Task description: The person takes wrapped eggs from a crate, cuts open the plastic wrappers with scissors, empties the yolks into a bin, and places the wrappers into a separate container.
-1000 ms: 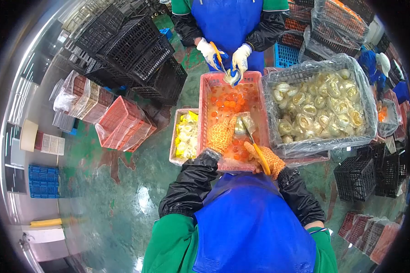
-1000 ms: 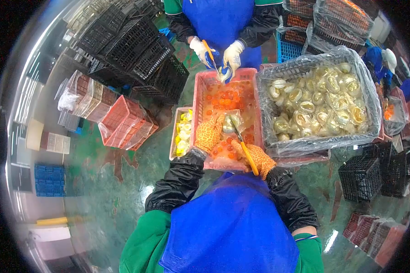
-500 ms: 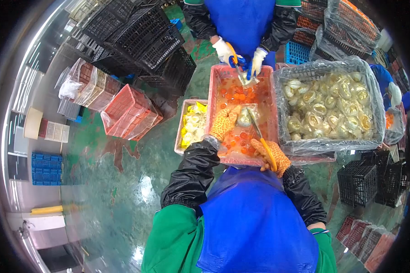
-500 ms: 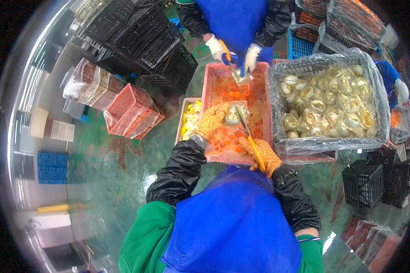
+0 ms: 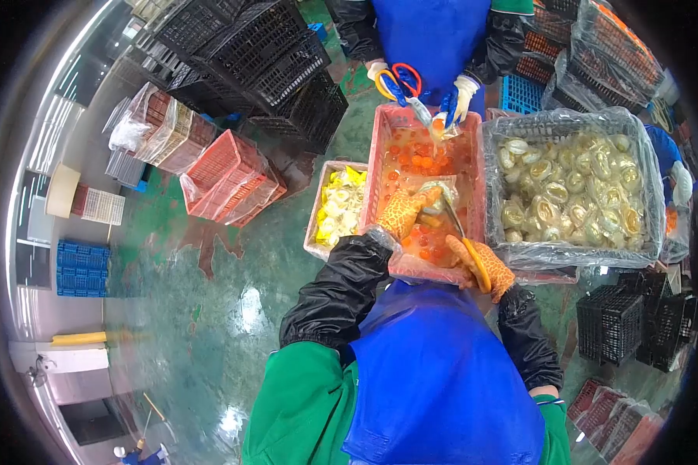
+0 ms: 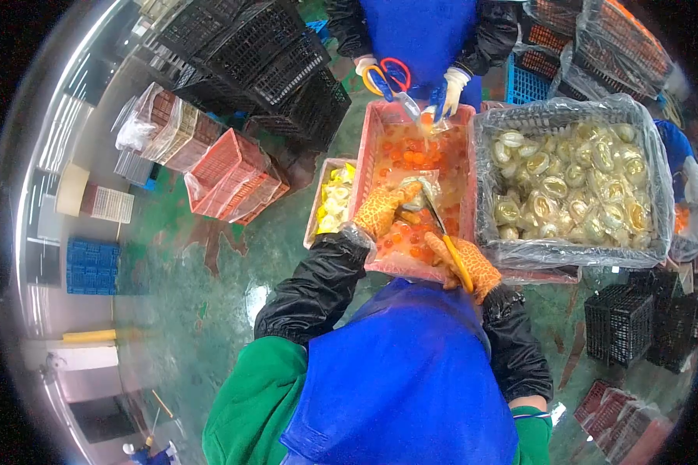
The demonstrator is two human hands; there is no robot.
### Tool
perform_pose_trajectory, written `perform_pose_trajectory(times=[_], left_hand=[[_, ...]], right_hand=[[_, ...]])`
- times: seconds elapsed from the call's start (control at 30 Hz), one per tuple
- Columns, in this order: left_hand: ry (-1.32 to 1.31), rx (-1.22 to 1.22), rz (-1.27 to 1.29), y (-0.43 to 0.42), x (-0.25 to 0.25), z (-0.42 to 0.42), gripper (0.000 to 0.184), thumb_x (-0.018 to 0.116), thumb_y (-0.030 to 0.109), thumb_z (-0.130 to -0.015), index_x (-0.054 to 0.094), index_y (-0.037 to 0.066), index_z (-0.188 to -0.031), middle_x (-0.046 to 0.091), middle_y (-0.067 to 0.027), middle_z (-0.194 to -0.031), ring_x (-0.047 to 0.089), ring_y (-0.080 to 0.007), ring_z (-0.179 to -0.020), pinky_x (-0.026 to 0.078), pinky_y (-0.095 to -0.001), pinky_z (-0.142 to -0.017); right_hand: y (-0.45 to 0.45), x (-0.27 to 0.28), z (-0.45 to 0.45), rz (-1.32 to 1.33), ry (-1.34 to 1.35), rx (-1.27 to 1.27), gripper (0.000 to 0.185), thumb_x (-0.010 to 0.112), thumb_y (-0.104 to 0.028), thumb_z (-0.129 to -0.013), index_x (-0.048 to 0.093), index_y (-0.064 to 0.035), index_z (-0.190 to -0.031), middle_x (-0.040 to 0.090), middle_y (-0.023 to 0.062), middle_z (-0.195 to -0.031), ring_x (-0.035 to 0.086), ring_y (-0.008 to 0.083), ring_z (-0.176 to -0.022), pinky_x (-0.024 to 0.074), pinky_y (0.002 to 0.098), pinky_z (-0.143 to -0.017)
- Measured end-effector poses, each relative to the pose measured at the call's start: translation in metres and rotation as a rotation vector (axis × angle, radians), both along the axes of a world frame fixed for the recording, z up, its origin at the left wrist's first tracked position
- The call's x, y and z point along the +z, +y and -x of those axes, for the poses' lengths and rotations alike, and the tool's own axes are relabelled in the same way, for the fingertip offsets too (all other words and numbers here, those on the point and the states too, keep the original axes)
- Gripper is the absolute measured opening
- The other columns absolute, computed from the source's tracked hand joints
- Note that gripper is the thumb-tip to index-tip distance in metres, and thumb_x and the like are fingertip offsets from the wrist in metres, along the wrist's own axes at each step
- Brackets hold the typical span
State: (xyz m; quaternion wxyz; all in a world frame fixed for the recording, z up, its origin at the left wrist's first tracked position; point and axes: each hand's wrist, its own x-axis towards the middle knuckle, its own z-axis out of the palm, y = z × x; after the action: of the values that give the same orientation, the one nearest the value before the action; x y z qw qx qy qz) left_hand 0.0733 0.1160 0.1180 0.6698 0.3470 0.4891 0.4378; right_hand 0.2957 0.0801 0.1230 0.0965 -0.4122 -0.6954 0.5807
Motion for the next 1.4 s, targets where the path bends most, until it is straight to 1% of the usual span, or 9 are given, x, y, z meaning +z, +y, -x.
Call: perform_pose_trajectory(times=[0.1, 0.17, 0.37, 0.57, 0.8, 0.87, 1.0, 1.33, 1.4], left_hand=[[0.038, -0.008, -0.01, 0.0, -0.001, 0.004, 0.033, 0.063, 0.03, -0.089, 0.065, 0.0, -0.104, 0.066, -0.0076, -0.089, 0.065, -0.0204, -0.068, 0.055, -0.0302, -0.059], [0.011, 0.014, -0.033, 0.003, -0.015, 0.004, 0.03, 0.055, 0.023, -0.094, 0.063, -0.001, -0.11, 0.067, -0.0098, -0.096, 0.066, -0.0172, -0.077, 0.054, -0.0273, -0.058], [-0.054, 0.113, -0.123, 0.002, -0.033, -0.003, 0.026, 0.056, 0.016, -0.093, 0.064, -0.001, -0.11, 0.066, -0.0075, -0.101, 0.062, -0.0148, -0.091, 0.052, -0.027, -0.073], [0.442, 0.086, -0.225, 0.011, 0.004, 0.019, 0.024, 0.069, 0.019, -0.084, 0.068, 0.004, -0.103, 0.068, -0.0017, -0.087, 0.061, -0.01, -0.08, 0.048, -0.0257, -0.072], [0.431, 0.22, -0.302, 0.016, 0.009, 0.117, 0.028, 0.068, 0.02, -0.086, 0.066, -0.001, -0.103, 0.068, -0.0028, -0.093, 0.061, -0.0094, -0.082, 0.048, -0.0263, -0.074], [0.479, 0.265, -0.173, 0.015, 0.003, 0.149, 0.039, 0.068, 0.024, -0.085, 0.062, -0.003, -0.112, 0.067, -0.0065, -0.102, 0.062, -0.0123, -0.089, 0.048, -0.0279, -0.079], [1.395, 0.052, -0.147, -0.002, 0.02, 0.172, 0.046, 0.062, 0.037, -0.083, 0.063, -0.002, -0.108, 0.066, -0.0212, -0.102, 0.064, -0.0323, -0.095, 0.048, -0.0385, -0.083], [0.805, -0.144, -0.603, 0.038, -0.008, 0.005, 0.039, 0.064, 0.037, -0.084, 0.066, 0.004, -0.105, 0.067, -0.014, -0.101, 0.063, -0.0317, -0.094, 0.049, -0.0387, -0.082], [0.767, -0.332, -0.534, 0.047, 0.001, -0.047, 0.043, 0.065, 0.037, -0.082, 0.064, 0.005, -0.11, 0.066, -0.0143, -0.105, 0.061, -0.0326, -0.098, 0.048, -0.041, -0.084]], right_hand=[[0.003, 0.021, -0.003, -0.133, -0.035, 0.02, 0.058, 0.049, -0.054, -0.091, 0.06, 0.0017, -0.101, 0.057, 0.0091, -0.073, 0.056, 0.0194, -0.055, 0.0516, 0.0314, -0.048], [0.005, 0.041, 0.002, 0.354, -0.055, -0.182, 0.062, 0.048, -0.059, -0.089, 0.06, 0.0023, -0.091, 0.052, 0.0067, -0.063, 0.054, 0.0176, -0.05, 0.0504, 0.0316, -0.048], [-0.001, 0.016, -0.007, 0.753, 0.448, -0.223, 0.061, 0.045, -0.058, -0.091, 0.058, 0.0008, -0.083, 0.045, 0.0029, -0.051, 0.047, 0.0138, -0.04, 0.0429, 0.0278, -0.042], [0.008, 0.029, -0.012, 0.264, -0.1, -0.096, 0.063, 0.048, -0.061, -0.089, 0.06, 0.0005, -0.09, 0.054, 0.0067, -0.062, 0.055, 0.0168, -0.051, 0.0484, 0.0291, -0.05], [-0.021, 0.033, -0.015, 0.4, 0.038, -0.304, 0.058, 0.049, -0.059, -0.089, 0.061, -0.0021, -0.088, 0.047, 0.0031, -0.054, 0.052, 0.0139, -0.046, 0.0437, 0.0262, -0.047], [-0.026, 0.01, -0.021, 0.002, 0.197, -0.088, 0.06, 0.047, -0.061, -0.089, 0.061, -0.0027, -0.089, 0.048, 0.003, -0.054, 0.056, 0.0146, -0.049, 0.045, 0.026, -0.047], [-0.033, 0.022, -0.018, 0.508, -0.062, -0.384, 0.063, 0.052, -0.061, -0.087, 0.062, 0.0014, -0.089, 0.051, 0.0085, -0.054, 0.053, 0.016, -0.045, 0.0406, 0.0277, -0.044], [-0.054, -0.008, -0.032, 0.398, -0.273, -0.284, 0.065, 0.055, -0.063, -0.084, 0.062, 0.0007, -0.088, 0.057, 0.0076, -0.062, 0.057, 0.0151, -0.051, 0.0457, 0.028, -0.047], [-0.052, 0.014, -0.032, 0.502, -0.39, -0.278, 0.06, 0.052, -0.061, -0.086, 0.063, -0.0065, -0.111, 0.06, 0.015, -0.079, 0.061, 0.0225, -0.059, 0.0495, 0.0348, -0.056]])
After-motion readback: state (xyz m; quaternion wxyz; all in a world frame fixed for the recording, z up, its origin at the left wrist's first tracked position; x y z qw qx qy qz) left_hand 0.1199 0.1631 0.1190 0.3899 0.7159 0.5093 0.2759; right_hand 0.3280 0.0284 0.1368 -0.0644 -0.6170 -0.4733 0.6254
